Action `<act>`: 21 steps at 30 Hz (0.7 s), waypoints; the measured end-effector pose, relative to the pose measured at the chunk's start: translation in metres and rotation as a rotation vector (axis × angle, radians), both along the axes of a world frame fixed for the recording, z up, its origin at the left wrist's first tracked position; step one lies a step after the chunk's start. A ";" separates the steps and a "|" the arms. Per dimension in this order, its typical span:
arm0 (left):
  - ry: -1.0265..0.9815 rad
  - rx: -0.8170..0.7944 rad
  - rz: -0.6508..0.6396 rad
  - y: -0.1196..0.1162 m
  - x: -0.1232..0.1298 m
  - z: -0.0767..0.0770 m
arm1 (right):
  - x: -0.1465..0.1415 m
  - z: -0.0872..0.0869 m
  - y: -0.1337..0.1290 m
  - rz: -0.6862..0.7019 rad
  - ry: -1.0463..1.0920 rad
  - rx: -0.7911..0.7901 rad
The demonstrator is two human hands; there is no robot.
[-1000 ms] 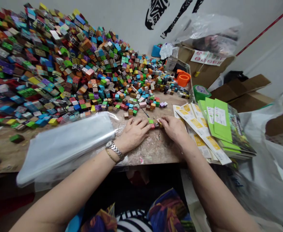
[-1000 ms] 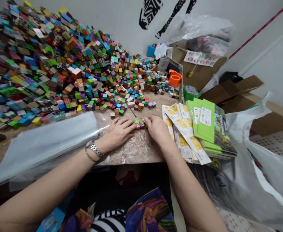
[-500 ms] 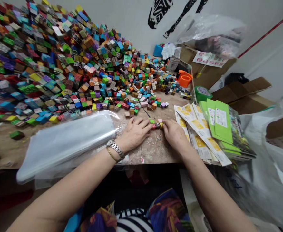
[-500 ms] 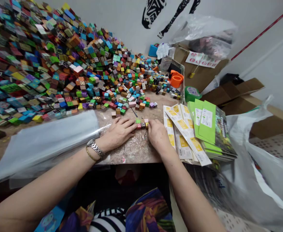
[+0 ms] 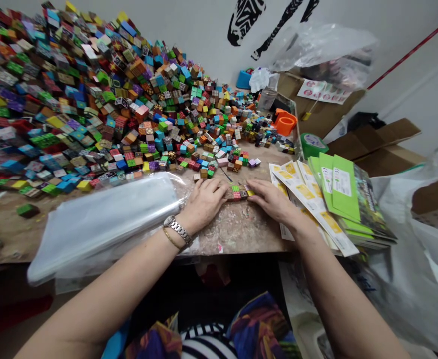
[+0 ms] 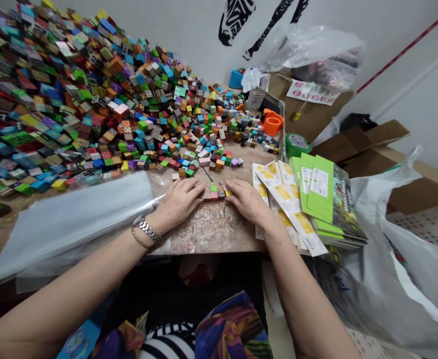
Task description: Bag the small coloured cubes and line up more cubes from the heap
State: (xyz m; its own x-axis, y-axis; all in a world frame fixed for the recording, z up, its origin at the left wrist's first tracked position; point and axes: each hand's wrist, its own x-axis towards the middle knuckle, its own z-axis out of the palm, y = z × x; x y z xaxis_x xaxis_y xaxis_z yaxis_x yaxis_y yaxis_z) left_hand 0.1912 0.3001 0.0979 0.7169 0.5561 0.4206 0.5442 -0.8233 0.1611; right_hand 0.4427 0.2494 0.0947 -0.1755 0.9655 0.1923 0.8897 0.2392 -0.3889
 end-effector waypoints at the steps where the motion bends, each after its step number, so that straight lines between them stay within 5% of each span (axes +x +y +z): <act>1: -0.001 -0.010 0.003 0.001 0.000 0.000 | 0.001 0.000 0.002 0.007 0.003 -0.009; 21: 0.025 -0.104 -0.001 0.006 0.001 0.000 | -0.009 0.000 -0.001 -0.001 0.029 -0.003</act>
State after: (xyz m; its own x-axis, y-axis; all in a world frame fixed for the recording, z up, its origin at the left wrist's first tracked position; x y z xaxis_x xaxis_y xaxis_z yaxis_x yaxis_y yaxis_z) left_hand 0.1922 0.3065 0.0976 0.7273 0.5947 0.3425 0.5481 -0.8037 0.2315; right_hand 0.4337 0.2481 0.0946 -0.1687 0.9663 0.1944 0.8783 0.2369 -0.4154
